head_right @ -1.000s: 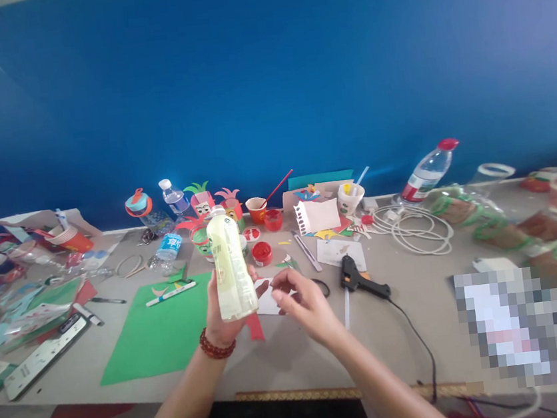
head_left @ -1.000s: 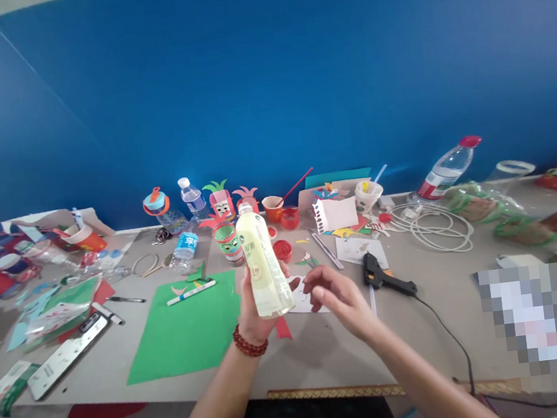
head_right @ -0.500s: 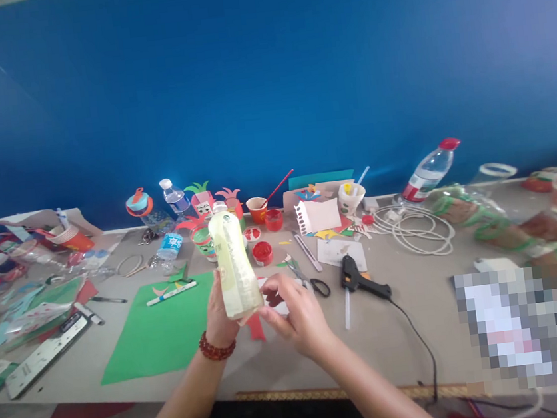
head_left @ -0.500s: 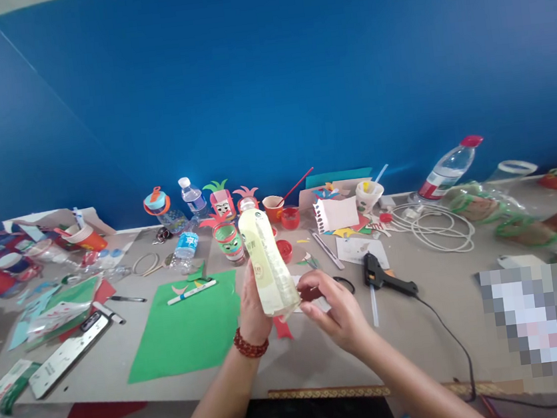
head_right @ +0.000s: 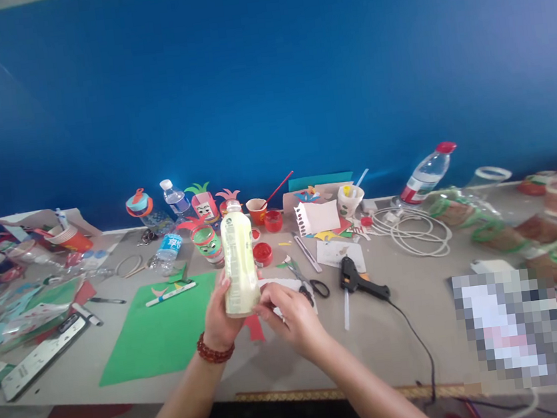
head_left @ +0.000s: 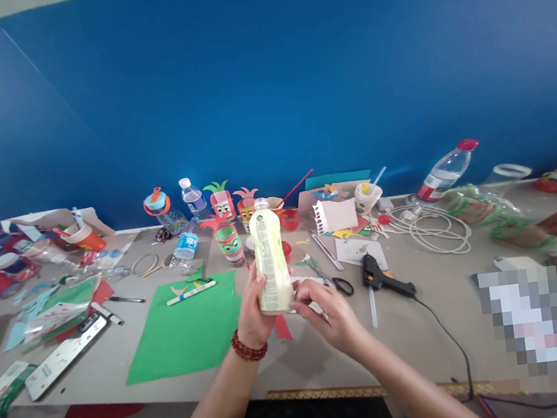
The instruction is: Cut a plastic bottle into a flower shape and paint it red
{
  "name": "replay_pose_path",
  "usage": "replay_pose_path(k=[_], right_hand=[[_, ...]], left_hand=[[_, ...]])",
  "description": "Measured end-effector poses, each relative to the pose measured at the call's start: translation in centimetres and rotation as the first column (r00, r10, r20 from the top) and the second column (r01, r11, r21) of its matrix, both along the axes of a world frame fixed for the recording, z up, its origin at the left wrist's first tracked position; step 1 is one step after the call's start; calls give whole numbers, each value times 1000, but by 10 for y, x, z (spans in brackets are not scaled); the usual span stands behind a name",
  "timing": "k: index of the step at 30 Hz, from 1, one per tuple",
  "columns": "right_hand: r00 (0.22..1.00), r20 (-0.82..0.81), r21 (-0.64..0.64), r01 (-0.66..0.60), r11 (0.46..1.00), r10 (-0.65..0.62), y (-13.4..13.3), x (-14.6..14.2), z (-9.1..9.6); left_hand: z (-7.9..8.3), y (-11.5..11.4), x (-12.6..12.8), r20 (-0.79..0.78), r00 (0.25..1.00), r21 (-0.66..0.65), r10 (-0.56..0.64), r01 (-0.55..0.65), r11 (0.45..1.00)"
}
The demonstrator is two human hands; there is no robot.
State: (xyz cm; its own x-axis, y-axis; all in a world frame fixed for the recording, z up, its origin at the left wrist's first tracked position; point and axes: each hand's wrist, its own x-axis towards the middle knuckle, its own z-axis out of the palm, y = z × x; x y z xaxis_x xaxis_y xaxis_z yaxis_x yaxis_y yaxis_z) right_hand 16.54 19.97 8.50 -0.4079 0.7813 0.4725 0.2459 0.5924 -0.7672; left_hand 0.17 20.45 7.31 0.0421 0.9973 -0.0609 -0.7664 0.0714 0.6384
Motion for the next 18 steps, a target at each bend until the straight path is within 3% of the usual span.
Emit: replay_pose_path(k=[2, 4, 8, 11, 18], right_hand=[[992, -124, -166, -32, 986, 12, -2, -2, 0], [957, -290, -345, -99, 933, -6, -3, -3, 0], [817, -543, -555, -179, 812, -192, 3, -3, -1], [726, -620, -604, -201, 771, -297, 6, -1, 3], [788, -594, -544, -245, 803, -162, -8, 0, 17]], left_hand=[[1, 1, -1, 49, 996, -39, -72, 74, 996], [3, 2, -2, 111, 985, -63, -133, 140, 988], [7, 1, -6, 277, 937, -86, -213, 245, 966], [9, -1, -8, 333, 910, -74, -246, 285, 956], [3, 1, -9, 109, 962, -13, -250, 252, 968]])
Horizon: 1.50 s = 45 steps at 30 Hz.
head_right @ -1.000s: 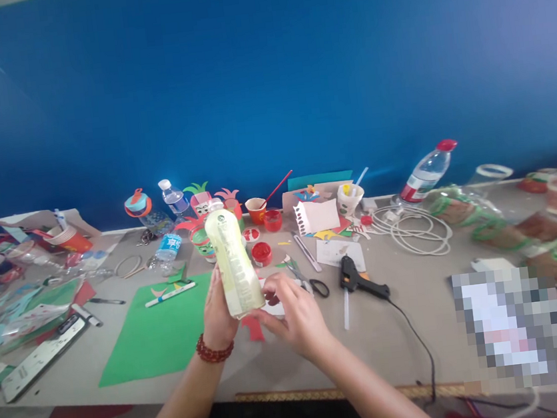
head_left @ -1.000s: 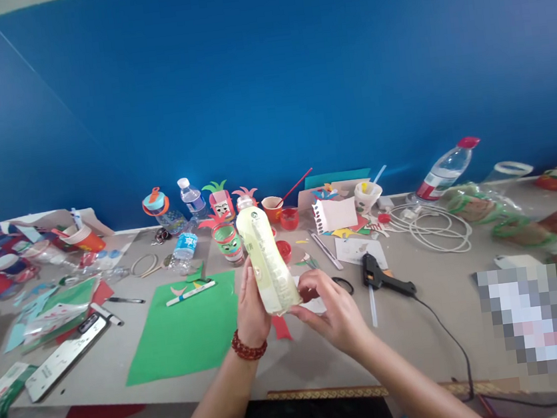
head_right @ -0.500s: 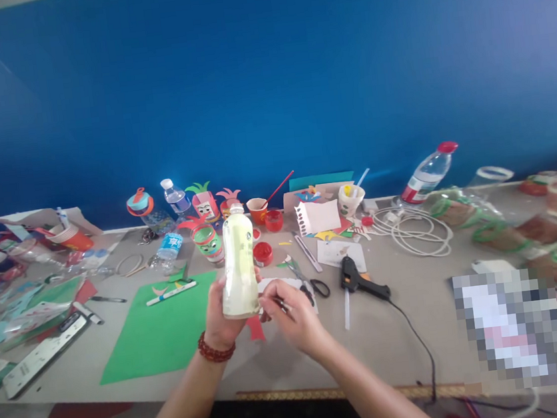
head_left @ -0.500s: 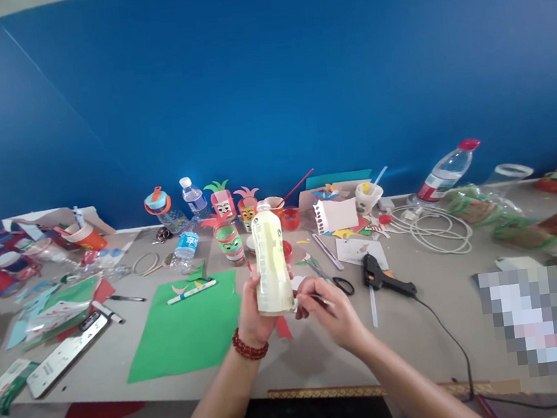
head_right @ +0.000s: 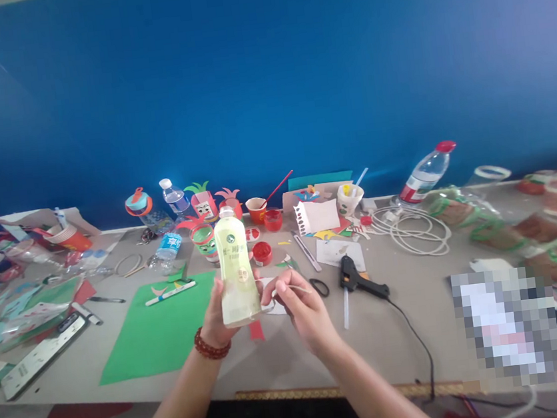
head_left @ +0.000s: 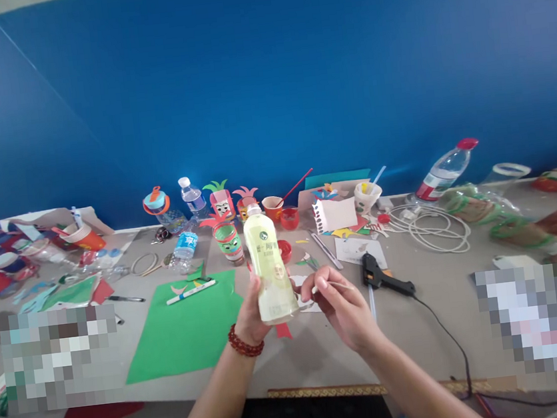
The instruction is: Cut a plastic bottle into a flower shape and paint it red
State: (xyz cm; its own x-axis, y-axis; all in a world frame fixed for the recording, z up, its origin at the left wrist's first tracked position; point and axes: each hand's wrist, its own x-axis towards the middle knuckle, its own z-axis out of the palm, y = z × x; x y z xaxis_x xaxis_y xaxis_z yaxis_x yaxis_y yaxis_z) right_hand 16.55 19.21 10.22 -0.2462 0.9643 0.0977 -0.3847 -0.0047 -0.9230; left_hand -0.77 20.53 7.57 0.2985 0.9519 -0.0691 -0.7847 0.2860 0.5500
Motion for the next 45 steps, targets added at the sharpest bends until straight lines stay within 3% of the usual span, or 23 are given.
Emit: replay_pose_path(k=[4, 10, 13, 15, 18, 20, 25, 29, 32, 34, 38, 41, 43, 45], right_hand=[[995, -100, -22, -9, 1000, 7, 2, -3, 0], [973, -217, -118, 49, 992, -74, 18, -2, 1], [997, -58, -71, 44, 997, -48, 18, 0, -1], [981, 187, 59, 32, 998, -43, 15, 0, -4], [811, 554, 368, -33, 929, -190, 11, 2, -7], [714, 649, 482, -119, 868, -262, 9, 3, -6], [657, 727, 521, -338, 784, -200, 10, 6, -2], [604, 792, 456, -487, 745, -89, 11, 6, 0], [617, 786, 452, -549, 703, -24, 11, 5, 4], [630, 774, 505, -555, 661, -63, 10, 5, 6], [600, 766, 601, -543, 586, -229, 10, 4, 8], [631, 736, 640, -531, 556, -245, 10, 2, 7], [695, 700, 647, -520, 558, -164, 11, -1, 6], [772, 633, 628, -472, 619, -54, 11, -4, 5]], left_hand=[[4, 6, -6, -52, 998, 3, -24, 25, 1000], [13, 7, -6, 154, 975, -14, -162, 167, 986], [11, 6, -5, 160, 981, -63, -114, 125, 990], [10, 6, -4, 141, 985, -113, -100, 117, 987], [13, 8, -2, 153, 986, -141, -70, 92, 986], [16, 10, 0, 171, 984, -122, -59, 80, 989], [11, 15, 3, 156, 981, -146, -118, 140, 979], [3, 16, -5, 164, 974, -144, -157, 181, 973], [3, 14, -11, 102, 973, -100, -206, 216, 971], [6, 13, -14, 8, 982, -67, -189, 189, 980], [14, 5, -22, -220, 975, 50, -16, 28, 998], [17, -2, -27, -341, 936, 175, 90, -31, 984], [15, -3, -27, -370, 929, 146, 25, 31, 989], [12, -2, -24, -311, 947, 67, -79, 105, 992]])
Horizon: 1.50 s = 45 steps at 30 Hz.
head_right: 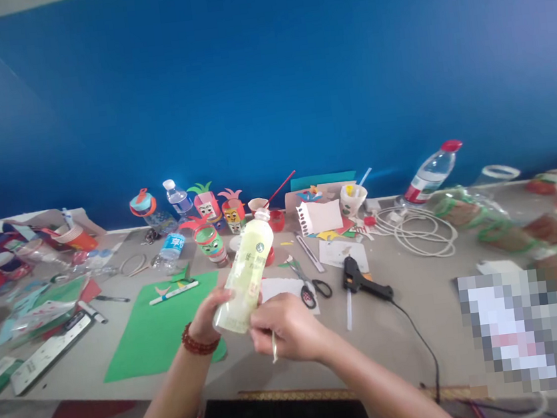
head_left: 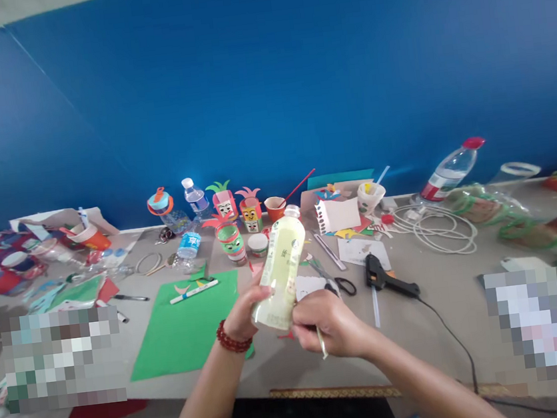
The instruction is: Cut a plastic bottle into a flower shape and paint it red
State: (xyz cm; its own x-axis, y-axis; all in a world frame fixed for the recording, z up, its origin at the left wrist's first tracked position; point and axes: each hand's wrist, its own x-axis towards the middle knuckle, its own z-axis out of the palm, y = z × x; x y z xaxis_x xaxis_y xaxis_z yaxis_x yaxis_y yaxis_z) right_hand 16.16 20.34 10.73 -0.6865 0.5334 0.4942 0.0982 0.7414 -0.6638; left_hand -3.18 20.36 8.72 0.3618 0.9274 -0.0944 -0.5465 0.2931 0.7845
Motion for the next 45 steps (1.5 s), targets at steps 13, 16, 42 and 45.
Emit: replay_pose_path(k=[13, 16, 42, 45], right_hand=[[859, -285, -738, 86, 670, -424, 0, -14, -22], [864, -255, -686, 154, 711, -434, 0, -6, -13], [653, -316, -864, 101, 493, -688, 12, 3, -3], [613, -318, -882, 89, 463, -723, 15, 5, -9]], left_hand=[[-4, 7, 15, 414, 898, -83, -150, 202, 976], [-5, 5, 16, 423, 900, -107, -105, 165, 980], [-36, -16, 4, 206, 967, 132, -150, 125, 983], [-29, -15, 6, 213, 972, 49, -103, 95, 994]])
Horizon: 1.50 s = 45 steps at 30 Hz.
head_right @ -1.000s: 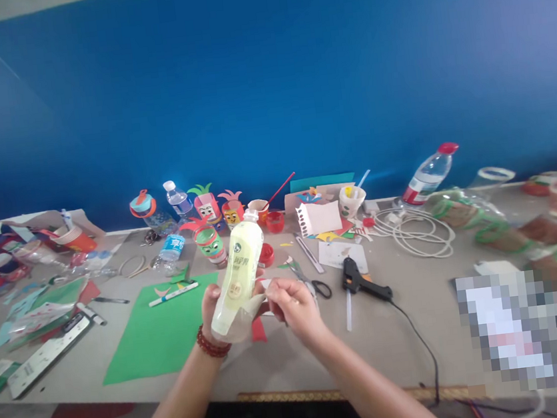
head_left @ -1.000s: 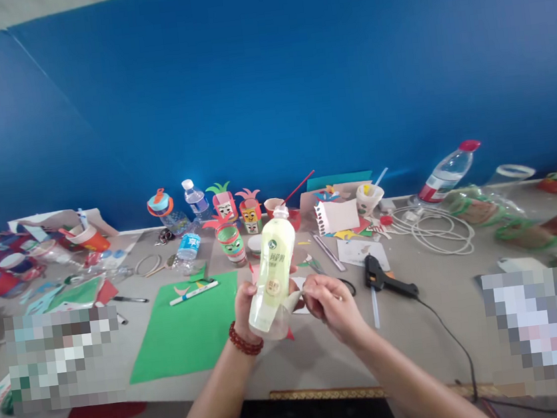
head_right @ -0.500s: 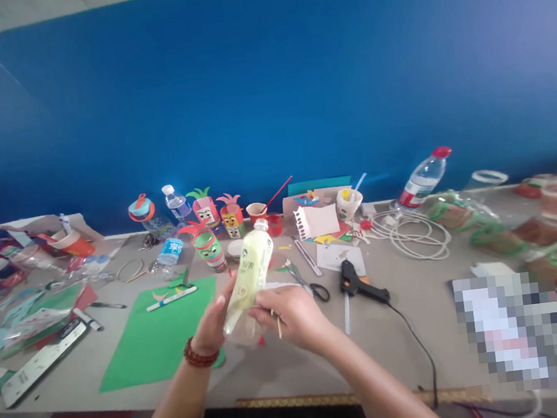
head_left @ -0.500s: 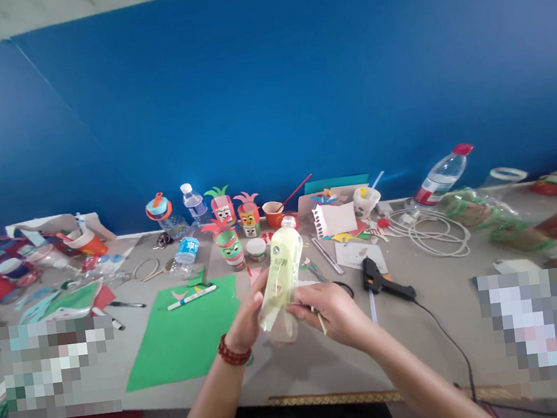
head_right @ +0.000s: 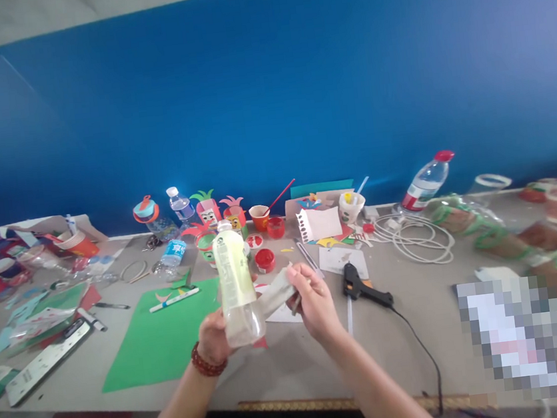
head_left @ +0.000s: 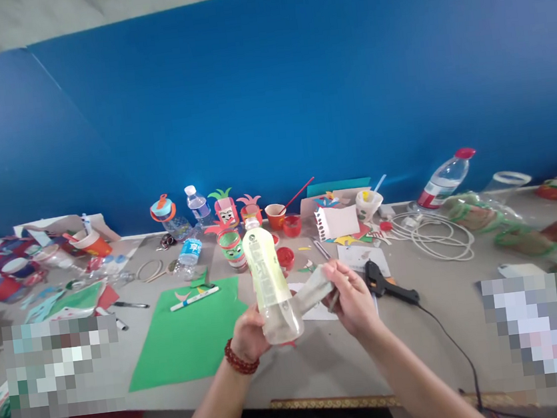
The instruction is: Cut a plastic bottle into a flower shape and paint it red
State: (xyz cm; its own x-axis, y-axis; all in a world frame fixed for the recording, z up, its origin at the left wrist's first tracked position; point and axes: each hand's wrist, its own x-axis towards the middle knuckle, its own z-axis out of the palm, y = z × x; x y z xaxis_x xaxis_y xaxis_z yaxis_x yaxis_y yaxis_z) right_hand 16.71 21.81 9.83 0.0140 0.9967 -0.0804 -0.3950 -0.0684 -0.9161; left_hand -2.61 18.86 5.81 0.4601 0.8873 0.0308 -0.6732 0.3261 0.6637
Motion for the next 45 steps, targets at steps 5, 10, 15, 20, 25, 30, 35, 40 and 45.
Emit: replay_pose_path(k=[5, 10, 15, 20, 25, 30, 35, 40, 45], right_hand=[[984, 160, 255, -121, 959, 81, -12, 7, 7], [910, 341, 370, -360, 856, 236, -28, 6, 16], [973, 70, 209, -228, 951, 218, -18, 3, 12], [980, -190, 31, -55, 998, 60, 12, 14, 23], [997, 55, 108, -61, 992, 55, 12, 15, 17], [615, 780, 234, -459, 857, 116, -2, 17, 24], [340, 930, 81, -565, 821, 142, -3, 19, 31], [367, 918, 121, -623, 773, 152, -3, 15, 26], [345, 907, 144, -792, 593, 241, 16, 32, 34]], left_hand=[[13, -2, 5, -44, 994, -21, 103, -104, 994], [20, -2, 14, -206, 944, 3, 258, -263, 965], [10, -1, 13, -200, 909, -28, 364, -377, 926], [-8, -1, 1, -45, 989, -61, 138, -141, 988], [-10, 2, 2, 42, 995, -135, 85, -79, 988], [-1, 3, 9, -93, 967, -142, 237, -248, 958], [3, -2, 10, -296, 923, 42, 246, -245, 969], [1, -7, 6, -498, 796, 293, 344, -219, 931], [-2, -5, -8, -336, 918, 140, 212, -174, 975]])
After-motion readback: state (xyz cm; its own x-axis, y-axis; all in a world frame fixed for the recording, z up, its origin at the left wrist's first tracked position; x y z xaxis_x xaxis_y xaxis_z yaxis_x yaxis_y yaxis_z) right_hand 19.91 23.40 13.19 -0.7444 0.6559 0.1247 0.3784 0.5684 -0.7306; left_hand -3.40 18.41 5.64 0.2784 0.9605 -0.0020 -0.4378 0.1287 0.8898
